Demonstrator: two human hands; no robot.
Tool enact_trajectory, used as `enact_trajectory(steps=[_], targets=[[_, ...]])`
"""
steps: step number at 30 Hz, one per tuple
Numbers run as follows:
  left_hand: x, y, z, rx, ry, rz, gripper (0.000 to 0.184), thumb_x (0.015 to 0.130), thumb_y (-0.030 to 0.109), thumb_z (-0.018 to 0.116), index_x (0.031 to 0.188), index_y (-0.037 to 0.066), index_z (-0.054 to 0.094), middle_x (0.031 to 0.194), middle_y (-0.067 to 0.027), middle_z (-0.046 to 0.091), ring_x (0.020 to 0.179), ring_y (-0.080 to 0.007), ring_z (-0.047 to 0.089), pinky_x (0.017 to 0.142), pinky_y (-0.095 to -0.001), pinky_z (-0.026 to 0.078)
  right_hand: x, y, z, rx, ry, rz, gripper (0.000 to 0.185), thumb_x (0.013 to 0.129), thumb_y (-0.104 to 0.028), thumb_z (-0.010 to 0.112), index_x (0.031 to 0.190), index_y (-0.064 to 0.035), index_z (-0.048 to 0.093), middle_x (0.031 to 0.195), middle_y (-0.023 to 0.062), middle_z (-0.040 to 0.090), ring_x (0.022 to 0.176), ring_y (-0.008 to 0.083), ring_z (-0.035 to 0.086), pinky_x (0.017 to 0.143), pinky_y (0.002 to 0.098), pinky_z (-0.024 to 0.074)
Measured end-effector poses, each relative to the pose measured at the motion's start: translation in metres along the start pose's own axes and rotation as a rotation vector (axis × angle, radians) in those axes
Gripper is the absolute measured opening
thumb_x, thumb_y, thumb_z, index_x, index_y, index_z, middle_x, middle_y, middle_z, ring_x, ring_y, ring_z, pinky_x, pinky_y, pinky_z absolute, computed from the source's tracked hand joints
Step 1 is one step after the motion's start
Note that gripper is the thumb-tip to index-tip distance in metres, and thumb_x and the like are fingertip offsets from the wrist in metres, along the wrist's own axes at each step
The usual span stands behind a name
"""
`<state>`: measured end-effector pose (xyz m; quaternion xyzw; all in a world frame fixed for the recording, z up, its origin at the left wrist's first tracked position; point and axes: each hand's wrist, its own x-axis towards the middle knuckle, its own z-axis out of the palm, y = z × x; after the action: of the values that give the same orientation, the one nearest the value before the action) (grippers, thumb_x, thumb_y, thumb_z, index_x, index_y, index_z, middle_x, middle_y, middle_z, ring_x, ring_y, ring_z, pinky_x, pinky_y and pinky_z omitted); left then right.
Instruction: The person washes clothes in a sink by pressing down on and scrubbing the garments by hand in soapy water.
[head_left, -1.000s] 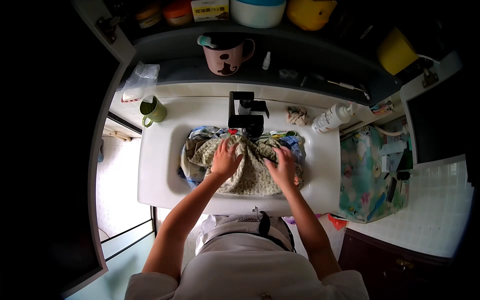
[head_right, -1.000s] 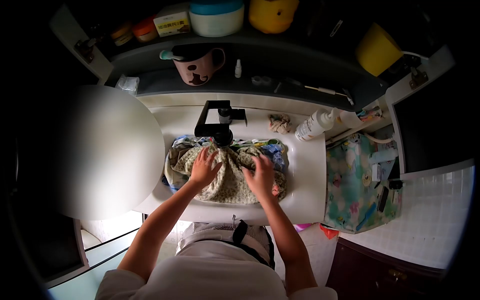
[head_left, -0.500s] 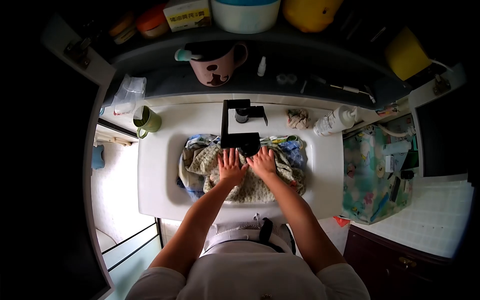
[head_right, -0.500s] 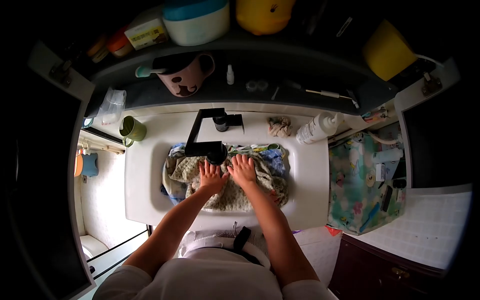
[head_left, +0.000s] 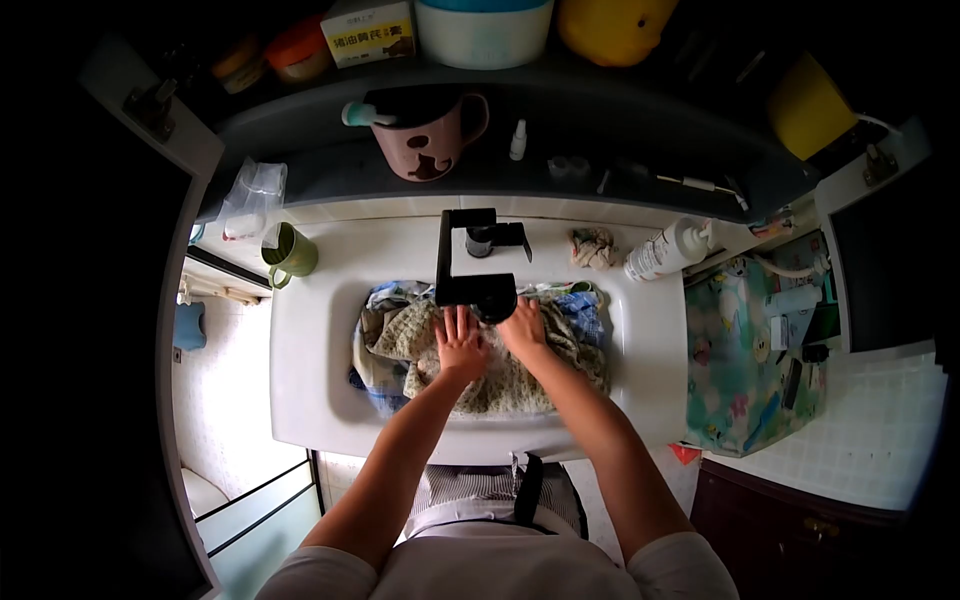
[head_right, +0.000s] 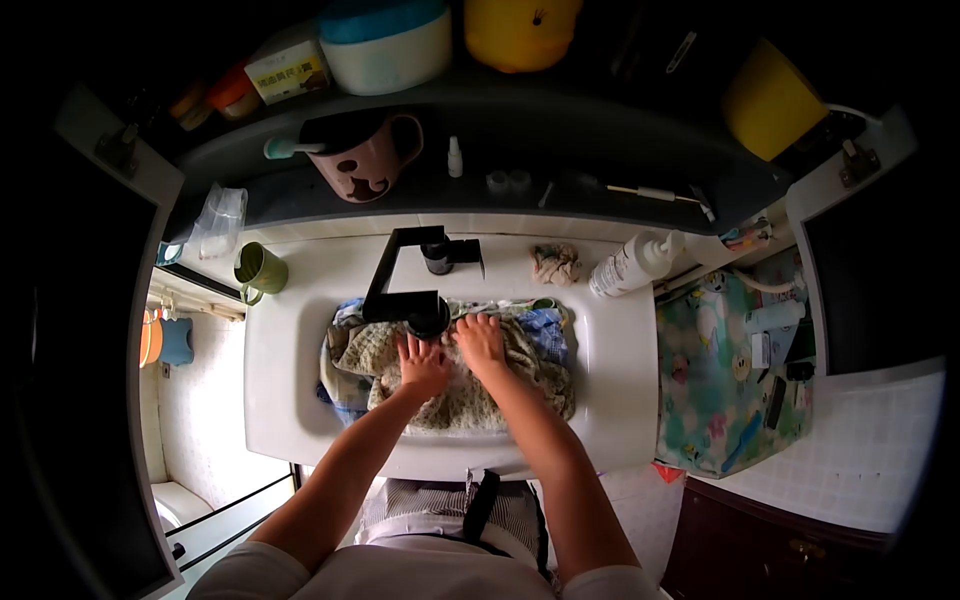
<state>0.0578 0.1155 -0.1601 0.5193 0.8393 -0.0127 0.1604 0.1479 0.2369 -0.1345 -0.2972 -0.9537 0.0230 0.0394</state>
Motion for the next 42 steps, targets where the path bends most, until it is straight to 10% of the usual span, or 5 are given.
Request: enact_trajectory(steps=[9, 14, 23, 27, 42], targets=[[-0.047, -0.017, -0.003, -0.223, 0.179, 0.117, 0.053, 0.085, 0.032, 0.053, 0.133, 0.012, 0.045, 0.151, -0.0116, 0.022, 0.140, -0.0318, 0.017, 0.112, -0.0532, 0.013, -0.022, 0.003, -0.041, -0.130, -0.153, 0.123, 0.047, 0.082, -0.048, 0.062, 0.101, -0.0052, 0.061, 0.114, 0.0089, 0.050, 0.111, 0.0261, 0.044, 0.087, 0.0433, 0.0427], [-0.043, -0.002, -0.019, -0.630, 0.264, 0.107, 0.044, 0.088, 0.024, 0.057, 0.130, 0.010, 0.049, 0.141, -0.0183, 0.038, 0.133, -0.0415, 0.029, 0.107, -0.0475, 0.029, -0.015, 0.017, -0.029, 0.109, -0.202, -0.104, 0.028, 0.088, -0.033, 0.056, 0.078, -0.0078, 0.063, 0.069, 0.0105, 0.064, 0.068, 0.0328, 0.062, 0.065, 0.0463, 0.0482], [-0.030, 0.029, -0.079, -0.711, 0.507, 0.438, 0.030, 0.095, 0.024, 0.040, 0.094, 0.001, 0.059, 0.100, -0.0166, 0.061, 0.101, -0.0390, 0.053, 0.100, -0.0466, 0.034, -0.090, -0.012, -0.119, 0.713, 0.049, 0.183, 0.026, 0.091, -0.030, 0.055, 0.079, -0.0066, 0.055, 0.071, 0.0122, 0.063, 0.064, 0.0338, 0.061, 0.054, 0.0406, 0.0448], [-0.029, 0.031, -0.073, -0.659, 0.418, 0.448, 0.032, 0.093, 0.029, 0.042, 0.081, 0.003, 0.058, 0.075, -0.0123, 0.060, 0.076, -0.0354, 0.056, 0.085, -0.0479, 0.040, -0.110, -0.033, -0.113, 1.090, 0.245, 0.356, 0.032, 0.093, -0.025, 0.057, 0.074, -0.0015, 0.048, 0.059, 0.0038, 0.048, 0.054, 0.0085, 0.042, 0.051, 0.0263, 0.0360], [-0.056, 0.055, -0.064, -1.716, 0.277, -0.491, 0.045, 0.094, 0.038, 0.054, 0.064, 0.005, 0.048, 0.059, 0.0035, 0.041, 0.057, -0.0073, 0.033, 0.049, -0.0277, 0.028, -0.030, -0.042, -0.042, 1.035, 0.420, 0.475, 0.033, 0.083, -0.026, 0.068, 0.078, -0.0061, 0.041, 0.059, 0.0059, 0.042, 0.051, 0.0213, 0.042, 0.048, 0.0349, 0.0351]])
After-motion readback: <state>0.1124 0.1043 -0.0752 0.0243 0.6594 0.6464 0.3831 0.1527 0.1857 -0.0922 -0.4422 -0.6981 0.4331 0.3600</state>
